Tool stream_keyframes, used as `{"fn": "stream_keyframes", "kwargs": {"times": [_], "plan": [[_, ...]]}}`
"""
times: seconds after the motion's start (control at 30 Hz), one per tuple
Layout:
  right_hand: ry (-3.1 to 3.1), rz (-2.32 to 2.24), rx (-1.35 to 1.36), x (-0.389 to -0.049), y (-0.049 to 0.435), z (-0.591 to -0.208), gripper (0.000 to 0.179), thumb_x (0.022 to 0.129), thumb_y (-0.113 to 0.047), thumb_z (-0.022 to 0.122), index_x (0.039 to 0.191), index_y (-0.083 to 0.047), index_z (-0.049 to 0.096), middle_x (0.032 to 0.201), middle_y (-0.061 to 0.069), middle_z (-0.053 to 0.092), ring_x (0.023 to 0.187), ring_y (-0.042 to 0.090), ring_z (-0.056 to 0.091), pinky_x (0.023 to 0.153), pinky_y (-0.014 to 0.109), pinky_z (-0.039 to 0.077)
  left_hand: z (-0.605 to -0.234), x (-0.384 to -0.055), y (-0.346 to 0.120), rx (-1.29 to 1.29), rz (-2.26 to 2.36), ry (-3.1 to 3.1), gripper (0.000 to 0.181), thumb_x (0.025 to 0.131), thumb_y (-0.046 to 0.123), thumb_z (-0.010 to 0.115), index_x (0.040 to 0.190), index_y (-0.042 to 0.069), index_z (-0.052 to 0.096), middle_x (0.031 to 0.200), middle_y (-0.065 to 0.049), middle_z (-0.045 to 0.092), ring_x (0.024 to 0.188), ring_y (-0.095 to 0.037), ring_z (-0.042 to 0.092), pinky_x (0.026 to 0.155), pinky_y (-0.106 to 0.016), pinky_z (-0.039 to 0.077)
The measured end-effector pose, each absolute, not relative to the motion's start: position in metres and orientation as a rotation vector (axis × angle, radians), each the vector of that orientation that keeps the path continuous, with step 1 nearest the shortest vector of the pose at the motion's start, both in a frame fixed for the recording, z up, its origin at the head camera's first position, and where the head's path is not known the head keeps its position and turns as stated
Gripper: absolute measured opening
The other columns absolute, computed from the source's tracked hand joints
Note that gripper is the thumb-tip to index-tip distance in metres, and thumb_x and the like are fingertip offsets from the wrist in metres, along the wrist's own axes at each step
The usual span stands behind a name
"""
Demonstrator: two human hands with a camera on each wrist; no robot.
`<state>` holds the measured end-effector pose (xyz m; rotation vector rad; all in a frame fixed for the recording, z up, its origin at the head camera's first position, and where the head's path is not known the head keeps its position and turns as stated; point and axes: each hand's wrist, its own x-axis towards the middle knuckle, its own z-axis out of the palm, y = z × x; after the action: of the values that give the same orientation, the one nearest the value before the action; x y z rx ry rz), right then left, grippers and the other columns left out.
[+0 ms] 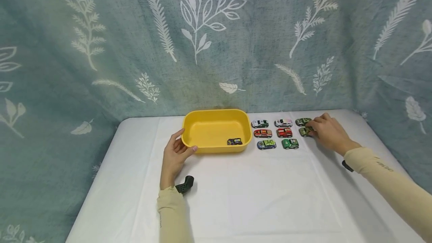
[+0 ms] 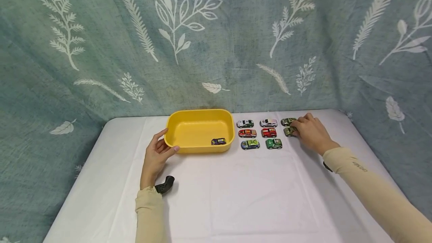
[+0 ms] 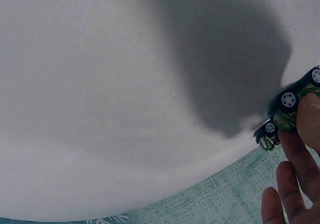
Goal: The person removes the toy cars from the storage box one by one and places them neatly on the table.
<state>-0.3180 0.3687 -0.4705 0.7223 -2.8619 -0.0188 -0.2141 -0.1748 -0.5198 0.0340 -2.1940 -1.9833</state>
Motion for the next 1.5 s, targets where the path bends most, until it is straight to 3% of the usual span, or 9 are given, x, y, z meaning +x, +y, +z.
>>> {"fn": "stream_keyframes", "kwargs": {"times": [0.2, 0.5, 0.67, 0.8, 0.9, 1.0, 1.23, 1.37, 1.5], "plan": [[-2.850, 0.006, 0.716, -0.319, 0.368, -0.470, 0.026, 0.090, -0.009, 0.083, 0.114, -0.001, 0.076, 0.110, 0.024, 0.074, 0.103, 0.044, 0.061, 0.078, 0.062, 0.053, -0.520, -0.217, -0.176, 0.032, -1.971, -2.186, 0.081, 0.083, 0.018, 0.094, 0.154, 0.025, 0.055, 0.142, -0.018, 0.065, 0.133, -0.034, 0.064, 0.115, -0.047, 0.053], [-2.851, 0.066, 0.667, -0.312, 0.357, -0.455, 0.044, 0.082, -0.015, 0.092, 0.120, -0.002, 0.076, 0.119, 0.027, 0.073, 0.109, 0.048, 0.059, 0.081, 0.064, 0.051, -0.519, -0.214, -0.176, 0.054, -1.984, -2.202, 0.081, 0.083, 0.021, 0.094, 0.154, 0.026, 0.055, 0.143, -0.018, 0.064, 0.133, -0.034, 0.064, 0.116, -0.046, 0.053], [-2.795, 0.212, 0.688, -0.311, 0.323, -0.436, 0.041, 0.086, -0.020, 0.089, 0.121, -0.003, 0.076, 0.125, 0.026, 0.070, 0.108, 0.046, 0.058, 0.082, 0.062, 0.050, -0.517, -0.215, -0.177, 0.053, -1.967, -2.199, 0.082, 0.083, 0.019, 0.094, 0.155, 0.024, 0.054, 0.143, -0.019, 0.064, 0.133, -0.035, 0.064, 0.115, -0.048, 0.053], [-2.807, 0.415, 0.766, -0.307, 0.280, -0.426, 0.036, 0.097, -0.025, 0.080, 0.125, -0.003, 0.074, 0.134, 0.026, 0.067, 0.119, 0.046, 0.056, 0.096, 0.066, 0.049, -0.517, -0.216, -0.177, 0.057, -1.988, -2.196, 0.083, 0.083, 0.018, 0.094, 0.155, 0.023, 0.054, 0.143, -0.019, 0.064, 0.133, -0.035, 0.064, 0.116, -0.048, 0.052], [-2.851, 0.584, 0.854, -0.303, 0.245, -0.422, 0.035, 0.103, -0.030, 0.072, 0.128, -0.006, 0.073, 0.143, 0.026, 0.061, 0.132, 0.047, 0.051, 0.111, 0.071, 0.042, -0.516, -0.215, -0.176, 0.067, -1.999, -2.197, 0.082, 0.083, 0.018, 0.094, 0.154, 0.024, 0.054, 0.143, -0.019, 0.064, 0.134, -0.035, 0.064, 0.116, -0.047, 0.052], [-2.886, 0.685, 0.946, -0.297, 0.212, -0.421, 0.036, 0.103, -0.033, 0.072, 0.129, -0.009, 0.074, 0.153, 0.024, 0.055, 0.142, 0.046, 0.046, 0.117, 0.072, 0.037, -0.518, -0.215, -0.173, 0.065, -1.998, -2.192, 0.082, 0.083, 0.017, 0.094, 0.154, 0.024, 0.054, 0.143, -0.019, 0.064, 0.133, -0.035, 0.064, 0.116, -0.047, 0.052], [-2.867, 0.685, 1.098, -0.300, 0.163, -0.427, 0.032, 0.100, -0.032, 0.076, 0.122, -0.009, 0.081, 0.163, 0.026, 0.045, 0.148, 0.050, 0.041, 0.120, 0.072, 0.035, -0.519, -0.216, -0.176, 0.050, -1.990, -2.194, 0.083, 0.082, 0.021, 0.094, 0.155, 0.024, 0.054, 0.142, -0.020, 0.064, 0.134, -0.035, 0.064, 0.116, -0.046, 0.052], [-2.911, 0.693, 1.085, -0.306, 0.151, -0.438, 0.037, 0.098, -0.036, 0.077, 0.124, -0.010, 0.080, 0.169, 0.029, 0.031, 0.153, 0.055, 0.030, 0.122, 0.076, 0.028, -0.518, -0.215, -0.176, 0.041, -1.990, -2.183, 0.083, 0.083, 0.020, 0.094, 0.155, 0.023, 0.054, 0.143, -0.023, 0.063, 0.134, -0.037, 0.064, 0.116, -0.048, 0.052], [-2.970, 0.697, 1.046, -0.308, 0.144, -0.446, 0.041, 0.094, -0.040, 0.082, 0.124, -0.013, 0.080, 0.173, 0.030, 0.019, 0.155, 0.054, 0.024, 0.121, 0.077, 0.030, -0.518, -0.216, -0.177, 0.030, -1.990, -2.189, 0.084, 0.083, 0.020, 0.094, 0.156, 0.020, 0.053, 0.143, -0.024, 0.063, 0.134, -0.038, 0.064, 0.116, -0.049, 0.052]]}}
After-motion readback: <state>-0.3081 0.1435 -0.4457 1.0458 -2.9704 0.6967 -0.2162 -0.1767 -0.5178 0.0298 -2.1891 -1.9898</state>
